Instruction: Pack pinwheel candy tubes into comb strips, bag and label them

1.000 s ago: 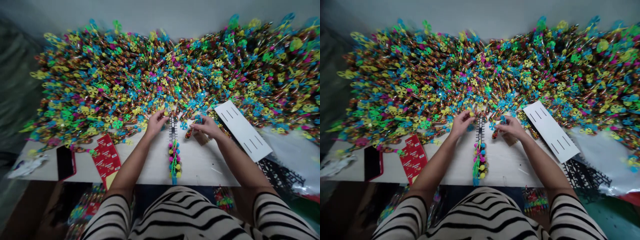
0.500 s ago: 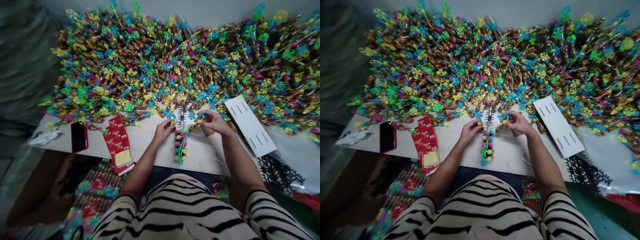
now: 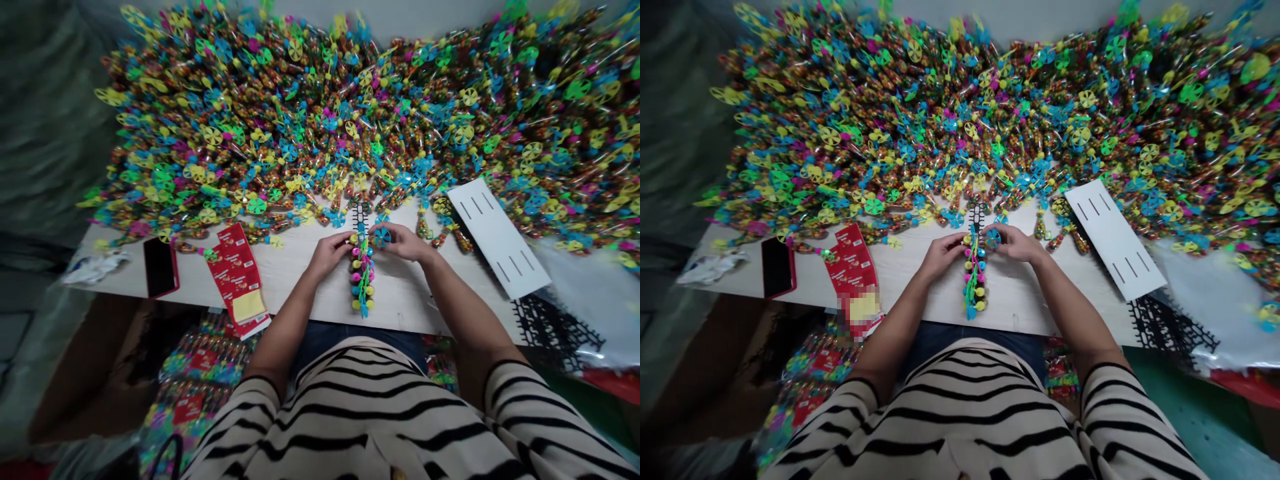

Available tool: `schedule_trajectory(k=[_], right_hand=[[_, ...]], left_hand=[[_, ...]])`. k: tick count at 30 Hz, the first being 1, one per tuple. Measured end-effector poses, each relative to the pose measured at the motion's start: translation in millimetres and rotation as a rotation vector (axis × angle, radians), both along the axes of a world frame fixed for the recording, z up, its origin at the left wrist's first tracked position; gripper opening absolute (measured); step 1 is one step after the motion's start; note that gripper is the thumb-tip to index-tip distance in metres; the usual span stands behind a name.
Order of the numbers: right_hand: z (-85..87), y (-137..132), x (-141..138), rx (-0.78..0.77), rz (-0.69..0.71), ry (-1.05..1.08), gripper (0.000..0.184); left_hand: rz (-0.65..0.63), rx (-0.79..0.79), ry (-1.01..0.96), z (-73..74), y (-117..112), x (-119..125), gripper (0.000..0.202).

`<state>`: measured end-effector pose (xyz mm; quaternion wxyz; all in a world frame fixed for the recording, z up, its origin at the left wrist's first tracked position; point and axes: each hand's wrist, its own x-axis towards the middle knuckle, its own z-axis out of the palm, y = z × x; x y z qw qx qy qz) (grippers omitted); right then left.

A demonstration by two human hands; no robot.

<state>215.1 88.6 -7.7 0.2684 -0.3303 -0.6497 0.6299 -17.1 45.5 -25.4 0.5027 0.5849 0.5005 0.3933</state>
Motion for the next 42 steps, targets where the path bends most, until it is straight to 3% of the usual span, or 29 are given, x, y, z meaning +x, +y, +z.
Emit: schedule_trajectory(k=[2,11,16,20,25,27,30,32,34,37,42], right_hand=[[1.2,1.1,1.8,0.035,0.007,-0.015,0.042],[2.9,-8.5,-5.9,0.509,-0.039,-0.1,0.029],[0.9,-12.3,-19.5,0.656,-0.088,-0.083,0.022],[1.6,-17.3,-25.7,0.633,-0.119,-0.105,0.024],[-2.1,-2.2,10.9,0.314,-0.125,-0.142,0.036],[-4.1,16.7,36.7,0.292,-0.307,-0.279,0.031],[-5.9,47.8,59.8,0.452,-0.597,-0.553,0.022],[-7.1,63.1,56.5,0.609,-0.558,-0.659,0.028],[-9.6,72.0,43.5,0.762,-0.419,-0.719,0.034],[-14.7,77.5,30.0,0.855,-0.299,-0.766,0.025],[-12.4,77.5,60.3,0.908,-0.474,-0.701,0.019]], left_hand=[[0.002,0.004,0.003,-0.7,-1.3,0.4,0.035],[0.025,0.1,0.039,-5.1,-7.5,2.2,0.03],[0.078,0.103,-0.007,-12.7,-9.0,8.0,0.03],[0.141,0.096,-0.007,-14.2,-10.7,14.1,0.031],[0.025,0.112,0.035,-6.2,-8.0,-2.2,0.048],[0.008,0.121,0.061,-0.7,0.9,-14.6,0.049],[0.11,0.165,0.174,9.0,28.4,-23.8,0.034],[0.155,0.218,0.249,15.8,53.8,-19.0,0.03],[0.13,0.275,0.312,21.2,79.6,-8.0,0.03],[0.065,0.317,0.43,23.7,110.4,7.5,0.028],[0.115,0.232,0.604,16.0,131.1,11.8,0.022]])
